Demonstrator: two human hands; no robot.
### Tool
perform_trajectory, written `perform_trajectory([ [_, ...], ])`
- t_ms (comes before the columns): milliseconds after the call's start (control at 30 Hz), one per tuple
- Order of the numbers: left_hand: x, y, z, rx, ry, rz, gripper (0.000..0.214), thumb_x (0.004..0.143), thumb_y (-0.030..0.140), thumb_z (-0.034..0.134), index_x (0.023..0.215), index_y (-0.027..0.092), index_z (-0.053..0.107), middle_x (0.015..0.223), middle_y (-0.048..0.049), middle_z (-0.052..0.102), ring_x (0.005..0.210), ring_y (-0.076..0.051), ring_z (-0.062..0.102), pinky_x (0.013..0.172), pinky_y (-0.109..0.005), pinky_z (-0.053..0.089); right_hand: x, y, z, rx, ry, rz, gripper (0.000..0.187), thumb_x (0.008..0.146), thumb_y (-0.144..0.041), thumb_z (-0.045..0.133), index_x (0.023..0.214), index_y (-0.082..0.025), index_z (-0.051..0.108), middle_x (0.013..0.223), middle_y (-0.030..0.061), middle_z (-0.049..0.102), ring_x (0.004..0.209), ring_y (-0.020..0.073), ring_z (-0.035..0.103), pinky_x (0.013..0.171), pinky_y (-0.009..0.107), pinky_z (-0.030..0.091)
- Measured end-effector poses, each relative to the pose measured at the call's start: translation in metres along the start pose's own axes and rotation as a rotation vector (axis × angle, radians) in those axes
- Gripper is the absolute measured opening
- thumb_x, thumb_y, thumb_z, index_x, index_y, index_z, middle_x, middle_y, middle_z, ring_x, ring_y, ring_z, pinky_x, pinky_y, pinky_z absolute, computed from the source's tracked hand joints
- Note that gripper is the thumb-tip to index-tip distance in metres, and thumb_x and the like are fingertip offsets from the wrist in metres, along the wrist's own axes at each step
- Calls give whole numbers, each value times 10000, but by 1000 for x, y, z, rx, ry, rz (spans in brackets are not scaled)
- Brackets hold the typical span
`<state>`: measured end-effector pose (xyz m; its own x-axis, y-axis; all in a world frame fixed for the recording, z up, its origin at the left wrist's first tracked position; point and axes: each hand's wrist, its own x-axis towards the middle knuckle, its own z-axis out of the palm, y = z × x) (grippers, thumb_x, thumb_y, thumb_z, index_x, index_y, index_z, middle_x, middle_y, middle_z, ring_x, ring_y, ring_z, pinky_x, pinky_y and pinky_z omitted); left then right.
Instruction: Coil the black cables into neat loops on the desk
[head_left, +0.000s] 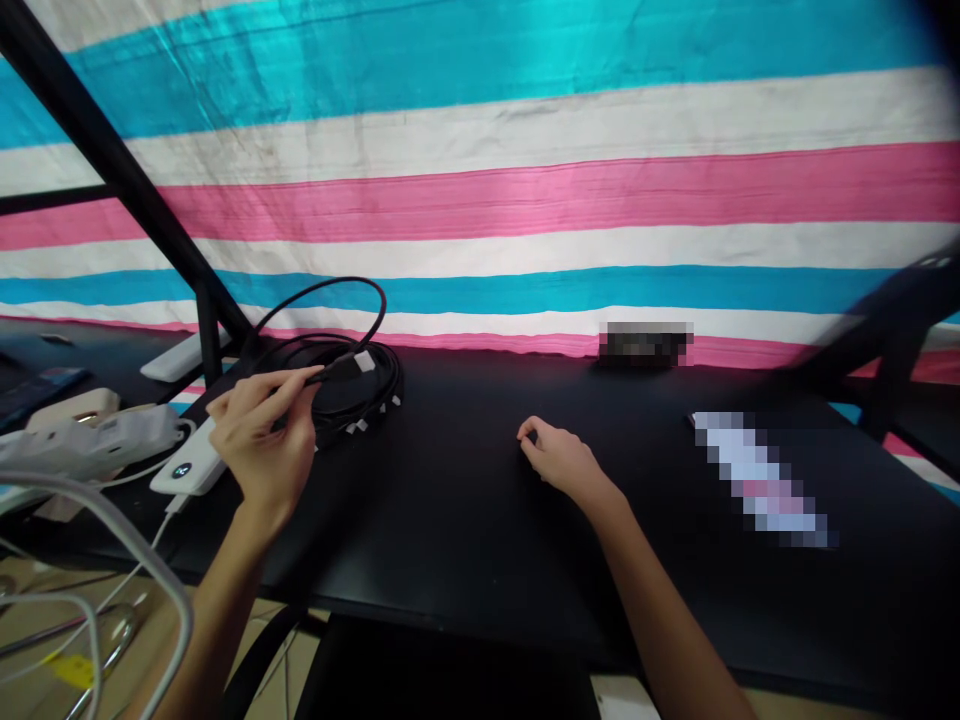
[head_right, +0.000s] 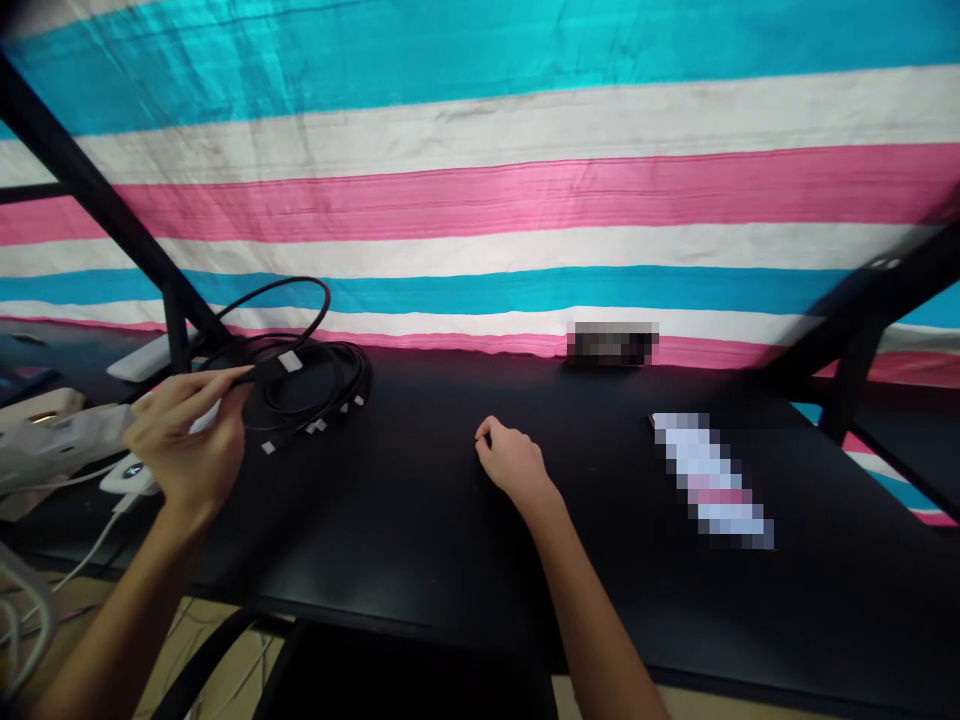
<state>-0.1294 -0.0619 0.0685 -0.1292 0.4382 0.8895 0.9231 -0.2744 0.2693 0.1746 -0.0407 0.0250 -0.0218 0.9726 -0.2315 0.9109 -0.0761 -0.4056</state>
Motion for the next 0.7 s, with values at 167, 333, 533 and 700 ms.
perform_trajectory([
  [167,-10,-19,17,7,-247,-51,176,856,306,583,890,215,730,835,-35,731,762,-203,652,748,-347,387,1,1,1,-4,1,-9,176,877,-215,433,969,-219,583,665,4,633,559,149,579,599,255,322],
  [333,-26,-43,29,-6,-502,-193,271,831,398,567,927,186,708,896,-55,728,725,-195,648,705,-312,425,1,1,1,-7,-3,-6,178,881,-221,424,966,-224,580,681,2,639,540,142,572,594,257,319],
  [533,-36,-51,31,77,-841,-197,304,739,470,648,883,210,711,839,-52,731,828,-257,659,686,-314,402,1,1,1,-17,2,-5,177,883,-229,423,962,-225,581,688,5,641,536,142,568,590,261,313],
  [700,-36,-53,32,45,-785,-214,197,767,364,599,826,214,713,871,-63,741,839,-252,666,695,-302,415,2,2,2,-26,9,-13,182,882,-226,422,964,-227,584,686,7,641,554,149,572,590,261,309],
])
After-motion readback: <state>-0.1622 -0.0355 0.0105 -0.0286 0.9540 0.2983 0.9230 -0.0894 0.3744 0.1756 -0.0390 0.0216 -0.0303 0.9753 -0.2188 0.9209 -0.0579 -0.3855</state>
